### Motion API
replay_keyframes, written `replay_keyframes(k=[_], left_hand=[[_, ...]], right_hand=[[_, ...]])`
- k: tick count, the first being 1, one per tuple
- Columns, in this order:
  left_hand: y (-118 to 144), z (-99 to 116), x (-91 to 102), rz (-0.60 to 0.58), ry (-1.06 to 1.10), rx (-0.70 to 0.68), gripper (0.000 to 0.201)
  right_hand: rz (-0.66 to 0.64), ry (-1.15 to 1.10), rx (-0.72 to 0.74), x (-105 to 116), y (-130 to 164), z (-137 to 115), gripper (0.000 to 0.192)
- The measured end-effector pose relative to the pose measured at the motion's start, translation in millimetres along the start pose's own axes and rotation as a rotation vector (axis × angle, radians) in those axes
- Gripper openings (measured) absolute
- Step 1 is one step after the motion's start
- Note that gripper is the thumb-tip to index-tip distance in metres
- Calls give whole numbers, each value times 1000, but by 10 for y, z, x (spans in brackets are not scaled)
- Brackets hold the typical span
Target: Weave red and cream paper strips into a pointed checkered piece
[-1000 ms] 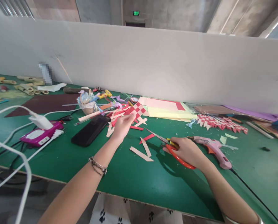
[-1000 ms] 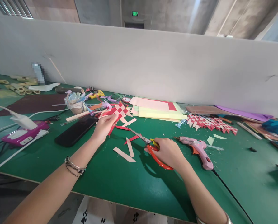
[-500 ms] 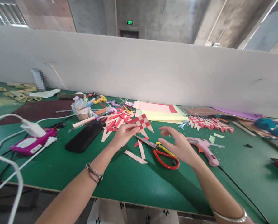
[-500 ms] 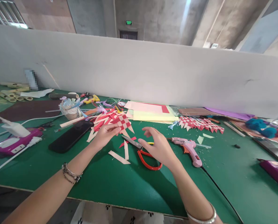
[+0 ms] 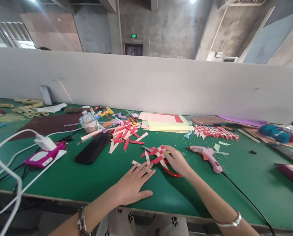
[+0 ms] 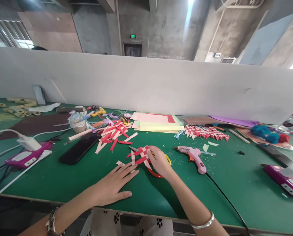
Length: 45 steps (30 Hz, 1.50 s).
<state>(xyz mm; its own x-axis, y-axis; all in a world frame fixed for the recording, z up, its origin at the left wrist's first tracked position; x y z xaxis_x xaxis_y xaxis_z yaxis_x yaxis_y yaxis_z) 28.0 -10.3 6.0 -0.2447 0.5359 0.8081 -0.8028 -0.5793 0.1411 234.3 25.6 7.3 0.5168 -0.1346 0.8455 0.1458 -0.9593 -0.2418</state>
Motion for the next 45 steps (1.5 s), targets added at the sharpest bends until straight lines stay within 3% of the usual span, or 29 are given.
replay_keyframes(k=[5,12,18,23,27,31,35,38,42,45], left_hand=[[15,-30,-60,-5,-79,33,68],[-48,-113,23,103,-170,33,62],[-197,-386,197,188,-272,142,57],[-302,-611,388,317,-323,247,65],[-344,-734,402,379,-299,281,63],[-331,-797,331,377,-232,246,57],[-258,-754,261,397,-245,160,55],[-200,-667,218,411,-258,54,57],[-184,-571,221,411,-266,7,51],[-270,-453,242,347,-267,-63,43]], right_hand=[[-31,146,7,-250,34,24,30],[60,256,-67,-245,47,8,30],[106,199,-128,-189,52,3,32],[90,110,-140,-224,37,14,35],[63,32,-167,-252,-65,39,39],[52,-235,-183,-223,-275,-15,41],[-1,-575,-334,-245,-381,-82,42],[-49,-693,-392,-284,-345,-113,43],[-16,-777,-401,-261,-298,-124,38],[8,-800,-417,-161,-310,-105,36]])
Point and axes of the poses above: each hand's wrist, its own y-axis away from the middle knuckle, its own x-axis out of the back of the hand, z = x × y, the point moved 2 cm from there along -y, towards the middle knuckle, and after that the axes turned 14 degrees about y, right-handed, at the moved point
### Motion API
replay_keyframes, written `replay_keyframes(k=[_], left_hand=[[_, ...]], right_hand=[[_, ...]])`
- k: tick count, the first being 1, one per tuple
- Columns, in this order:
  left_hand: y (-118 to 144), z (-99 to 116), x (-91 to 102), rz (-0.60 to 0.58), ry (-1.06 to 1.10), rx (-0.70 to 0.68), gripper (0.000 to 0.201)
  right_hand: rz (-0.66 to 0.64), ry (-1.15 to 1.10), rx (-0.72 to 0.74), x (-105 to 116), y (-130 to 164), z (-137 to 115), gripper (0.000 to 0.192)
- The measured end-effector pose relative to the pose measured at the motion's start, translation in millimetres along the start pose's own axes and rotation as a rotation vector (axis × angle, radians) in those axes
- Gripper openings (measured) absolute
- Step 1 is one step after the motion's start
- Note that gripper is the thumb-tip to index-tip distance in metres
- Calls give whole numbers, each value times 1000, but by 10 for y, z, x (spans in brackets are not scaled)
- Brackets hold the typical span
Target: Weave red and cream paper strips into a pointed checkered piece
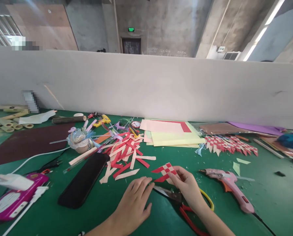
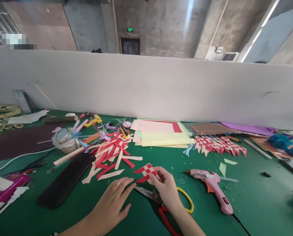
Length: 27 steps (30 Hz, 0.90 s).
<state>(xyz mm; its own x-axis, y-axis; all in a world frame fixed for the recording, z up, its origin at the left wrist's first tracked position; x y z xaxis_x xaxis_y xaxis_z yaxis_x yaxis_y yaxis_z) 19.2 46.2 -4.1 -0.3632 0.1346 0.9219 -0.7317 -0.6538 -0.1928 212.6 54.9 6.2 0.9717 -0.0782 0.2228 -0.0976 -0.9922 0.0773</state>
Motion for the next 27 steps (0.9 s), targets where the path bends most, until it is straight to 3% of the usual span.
replay_keyframes(k=[6,11,14,18,22,25,27], left_hand=[[-496,338,-78,-170,110,-104,47],[-829,412,-165,-303,93,-228,19],[-835,323,-115,-315,161,-269,15],[-741,110,29,-306,79,-303,17],[-667,-237,222,-301,27,-207,7],[-597,-425,391,-207,82,-86,18],[-542,-419,496,-60,210,47,27]], right_hand=[[192,138,199,274,17,-181,31],[189,187,254,326,24,-174,34],[162,149,232,325,25,-160,34],[127,118,257,319,56,-206,33],[113,79,231,295,83,-253,32],[59,94,182,251,106,-261,34],[20,122,148,209,129,-254,35]])
Point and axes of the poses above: each hand's wrist, its own y-axis away from the middle knuckle, its own x-axis out of the back of the hand, z = x × y, the point moved 2 cm from there along -y, towards the middle knuckle, and after that the axes turned 14 degrees about y, right-handed, at the moved point
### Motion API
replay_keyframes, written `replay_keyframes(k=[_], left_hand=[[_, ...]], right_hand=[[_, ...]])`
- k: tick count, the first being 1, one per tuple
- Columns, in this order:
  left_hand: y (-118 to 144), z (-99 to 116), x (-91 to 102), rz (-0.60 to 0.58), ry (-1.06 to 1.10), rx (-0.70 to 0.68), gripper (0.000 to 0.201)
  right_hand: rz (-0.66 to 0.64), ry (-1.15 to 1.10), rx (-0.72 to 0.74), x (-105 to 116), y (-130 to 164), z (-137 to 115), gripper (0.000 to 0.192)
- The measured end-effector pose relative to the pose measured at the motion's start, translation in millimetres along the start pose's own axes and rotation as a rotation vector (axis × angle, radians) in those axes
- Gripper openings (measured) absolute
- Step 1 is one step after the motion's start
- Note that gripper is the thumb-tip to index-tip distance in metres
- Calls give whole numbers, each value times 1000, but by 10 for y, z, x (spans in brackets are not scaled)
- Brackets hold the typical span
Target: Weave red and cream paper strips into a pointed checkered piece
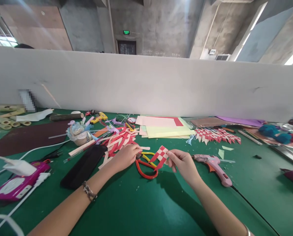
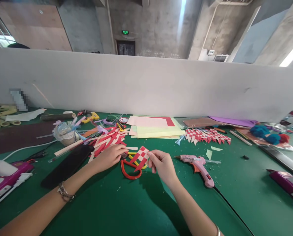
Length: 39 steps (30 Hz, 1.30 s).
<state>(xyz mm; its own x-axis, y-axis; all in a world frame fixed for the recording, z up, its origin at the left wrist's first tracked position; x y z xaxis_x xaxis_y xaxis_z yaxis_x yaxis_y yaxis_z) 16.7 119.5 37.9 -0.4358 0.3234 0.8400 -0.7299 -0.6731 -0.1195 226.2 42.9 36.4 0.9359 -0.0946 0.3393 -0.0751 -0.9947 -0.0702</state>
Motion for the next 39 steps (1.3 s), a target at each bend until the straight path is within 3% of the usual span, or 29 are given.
replay_keyframes(k=[1,4,6,7,10,15,19,27,31,39], left_hand=[[30,60,18,48,137,30,32],[79,354,-54,3,567,24,34],[74,520,-154,-49,668,53,31],[64,564,-197,-22,675,92,33],[30,567,-293,29,784,177,40],[5,425,-314,5,1044,138,37],[-4,382,-318,0,1064,118,38],[8,389,-320,264,1015,150,30],[38,413,-336,239,1079,153,26],[93,425,-371,220,1002,156,26]], right_hand=[[-20,9,-14,-25,14,0,35],[-71,16,-40,-101,51,-7,36],[-85,15,-46,-132,67,-21,37],[-89,16,-44,-137,71,-29,37],[-78,7,-9,-115,75,-50,37],[-164,-19,92,-116,67,-32,31],[-194,-45,67,-205,53,0,30],[-71,-142,-29,-277,87,-45,33],[-95,-164,-21,-318,109,-8,30],[-81,-158,-32,-355,142,58,25]])
Point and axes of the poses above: each hand's wrist, its own y-axis away from the middle knuckle, its own x-axis out of the back of the hand, z = x × y, the point moved 2 cm from there along -y, towards the middle knuckle, and after that the axes turned 14 degrees about y, right-handed, at the moved point
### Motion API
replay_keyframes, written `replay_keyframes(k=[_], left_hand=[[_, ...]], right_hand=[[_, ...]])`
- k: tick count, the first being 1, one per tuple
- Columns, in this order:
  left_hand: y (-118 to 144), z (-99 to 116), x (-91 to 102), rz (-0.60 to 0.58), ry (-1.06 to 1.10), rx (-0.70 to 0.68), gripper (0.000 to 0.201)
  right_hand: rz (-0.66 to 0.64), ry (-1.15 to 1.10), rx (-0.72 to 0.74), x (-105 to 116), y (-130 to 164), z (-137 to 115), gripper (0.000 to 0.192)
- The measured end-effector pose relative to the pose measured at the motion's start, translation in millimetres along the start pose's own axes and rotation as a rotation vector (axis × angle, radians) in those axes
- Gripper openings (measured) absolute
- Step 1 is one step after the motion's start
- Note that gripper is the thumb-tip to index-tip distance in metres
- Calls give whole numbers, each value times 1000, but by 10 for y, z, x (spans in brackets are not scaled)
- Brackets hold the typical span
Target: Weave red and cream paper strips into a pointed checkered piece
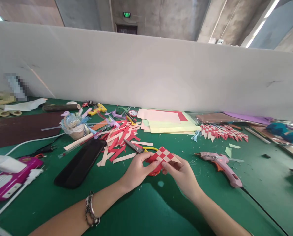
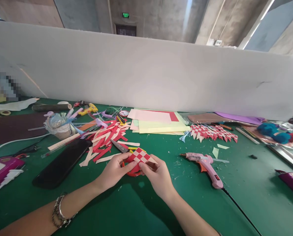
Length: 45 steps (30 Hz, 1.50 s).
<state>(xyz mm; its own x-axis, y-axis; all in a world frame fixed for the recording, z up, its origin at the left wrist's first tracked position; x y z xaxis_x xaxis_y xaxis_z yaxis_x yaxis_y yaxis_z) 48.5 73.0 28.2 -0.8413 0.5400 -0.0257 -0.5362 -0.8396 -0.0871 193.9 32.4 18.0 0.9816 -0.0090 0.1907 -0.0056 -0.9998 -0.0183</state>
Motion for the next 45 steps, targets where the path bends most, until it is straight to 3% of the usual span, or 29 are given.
replay_keyframes(k=[8,16,19,21,23,24,27,30,34,40,45], left_hand=[[18,-50,-8,-1,8,56,29],[8,8,22,14,-106,34,27],[-17,25,33,-38,-240,-5,35],[-31,14,23,-100,-396,-71,37],[-31,-17,-6,-171,-619,-178,27],[-25,-42,-28,-215,-729,-228,23],[9,-134,-87,-351,-946,-277,36],[40,-175,-100,-426,-1041,-254,27],[74,-130,-43,-495,-1044,-264,33],[152,-48,122,-473,-992,-198,32],[175,20,257,-418,-1018,-206,21]], right_hand=[[22,-1,8,19,29,14,23],[144,22,-7,133,1,9,25],[272,98,28,253,-7,-41,24],[345,243,78,385,-5,-83,23],[355,524,165,518,3,-122,23],[353,708,236,574,13,-138,22],[376,1286,535,648,78,-153,23],[359,1665,809,595,166,-99,32],[321,1812,933,492,242,23,29],[210,1896,783,401,285,211,32],[187,1804,808,320,319,239,25]])
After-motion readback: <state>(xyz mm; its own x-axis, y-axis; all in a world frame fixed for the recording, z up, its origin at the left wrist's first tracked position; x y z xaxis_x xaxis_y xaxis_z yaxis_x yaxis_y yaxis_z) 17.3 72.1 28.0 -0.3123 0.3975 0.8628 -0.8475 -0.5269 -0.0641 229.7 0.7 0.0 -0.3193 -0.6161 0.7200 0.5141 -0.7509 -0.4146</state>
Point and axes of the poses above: each hand's wrist, its own y-axis away from the middle knuckle, its own x-axis out of the back of the hand, z = x × y, the point moved 2 cm from there along -y, towards the middle knuckle, and after that the axes turned 14 degrees about y, right-handed, at the moved point
